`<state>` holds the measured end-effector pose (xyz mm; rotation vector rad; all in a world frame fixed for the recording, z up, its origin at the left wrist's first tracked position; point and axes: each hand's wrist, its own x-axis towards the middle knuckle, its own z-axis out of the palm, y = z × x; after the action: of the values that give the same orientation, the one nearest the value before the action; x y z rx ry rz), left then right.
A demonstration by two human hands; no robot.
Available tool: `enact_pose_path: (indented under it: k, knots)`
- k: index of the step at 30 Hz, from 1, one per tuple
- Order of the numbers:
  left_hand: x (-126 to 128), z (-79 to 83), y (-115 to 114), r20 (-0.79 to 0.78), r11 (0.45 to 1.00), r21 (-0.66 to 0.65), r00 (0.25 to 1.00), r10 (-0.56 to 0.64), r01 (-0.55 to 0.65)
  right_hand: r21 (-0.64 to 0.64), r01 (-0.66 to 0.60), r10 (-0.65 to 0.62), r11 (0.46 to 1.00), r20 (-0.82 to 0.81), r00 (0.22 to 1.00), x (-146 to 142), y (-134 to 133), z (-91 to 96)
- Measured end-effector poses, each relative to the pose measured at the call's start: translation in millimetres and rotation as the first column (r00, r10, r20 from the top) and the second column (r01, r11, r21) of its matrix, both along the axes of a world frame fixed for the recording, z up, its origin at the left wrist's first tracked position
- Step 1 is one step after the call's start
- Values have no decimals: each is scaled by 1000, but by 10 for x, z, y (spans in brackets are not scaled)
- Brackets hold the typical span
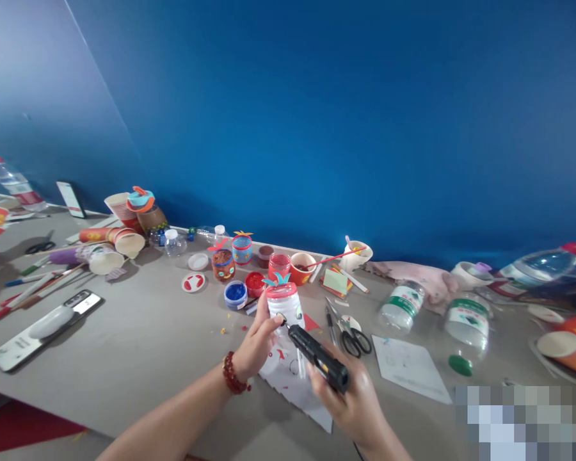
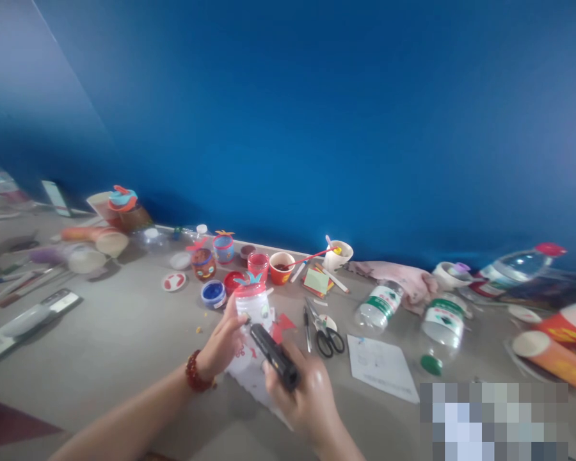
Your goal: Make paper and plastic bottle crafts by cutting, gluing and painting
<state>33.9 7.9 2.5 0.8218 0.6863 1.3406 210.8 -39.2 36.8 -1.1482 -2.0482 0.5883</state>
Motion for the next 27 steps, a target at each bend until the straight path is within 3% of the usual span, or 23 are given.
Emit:
enact_pose_path:
  k: [27]
  knots:
    - [-1, -72, 8, 22, 1000, -20, 1000, -9, 9, 13, 4, -4, 1000, -1, 1000, 3, 4, 0]
